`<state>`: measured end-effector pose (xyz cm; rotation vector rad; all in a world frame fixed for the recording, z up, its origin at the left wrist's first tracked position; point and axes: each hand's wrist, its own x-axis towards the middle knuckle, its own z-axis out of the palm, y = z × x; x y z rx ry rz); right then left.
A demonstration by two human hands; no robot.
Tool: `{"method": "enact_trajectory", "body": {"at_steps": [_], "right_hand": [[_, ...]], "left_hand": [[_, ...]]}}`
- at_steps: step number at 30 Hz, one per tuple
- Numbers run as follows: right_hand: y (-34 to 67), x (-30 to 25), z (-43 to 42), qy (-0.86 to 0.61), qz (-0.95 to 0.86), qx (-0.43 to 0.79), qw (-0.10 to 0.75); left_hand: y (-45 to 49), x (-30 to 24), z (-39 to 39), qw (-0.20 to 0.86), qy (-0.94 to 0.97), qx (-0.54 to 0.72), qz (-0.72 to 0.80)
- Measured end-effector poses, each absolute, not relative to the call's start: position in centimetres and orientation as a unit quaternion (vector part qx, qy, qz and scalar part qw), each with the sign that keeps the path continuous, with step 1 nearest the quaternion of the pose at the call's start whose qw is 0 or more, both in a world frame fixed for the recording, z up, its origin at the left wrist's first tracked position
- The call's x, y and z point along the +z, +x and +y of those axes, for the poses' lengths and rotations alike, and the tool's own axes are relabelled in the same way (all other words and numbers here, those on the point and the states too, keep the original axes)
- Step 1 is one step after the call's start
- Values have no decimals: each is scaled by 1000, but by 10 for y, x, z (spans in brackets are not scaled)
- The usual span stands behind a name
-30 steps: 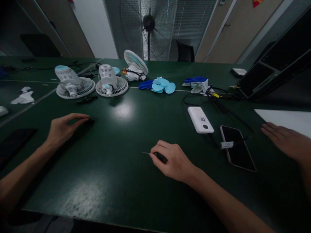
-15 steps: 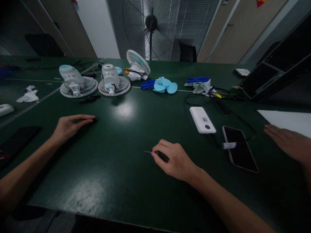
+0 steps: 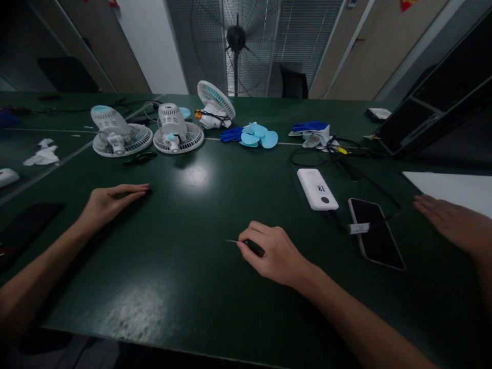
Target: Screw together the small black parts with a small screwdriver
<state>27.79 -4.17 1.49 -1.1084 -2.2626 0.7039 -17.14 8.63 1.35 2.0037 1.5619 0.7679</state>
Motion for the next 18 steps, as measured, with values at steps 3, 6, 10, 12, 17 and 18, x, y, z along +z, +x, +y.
{"method": "enact_trajectory", "body": {"at_steps": [3,6,10,12,17,18], "right_hand": [[278,15,-42,-409,-836,264,255],[278,13,-43,-409,-838,259,254],[279,10,-42,-412,-842,244,248],[279,10,-42,-410,-842,249,246],[278,13,-42,-408,-842,249,248],[278,14,-42,-409,-842,250,246]], "left_hand": [[-178,13,84,144,796,226,543],[-184,13,83,76,832,169,523],[-186,12,82,44,846,120,517],[-186,12,82,41,842,118,524],[-187,10,84,51,827,144,541],[-187,10,85,57,823,155,544]]}}
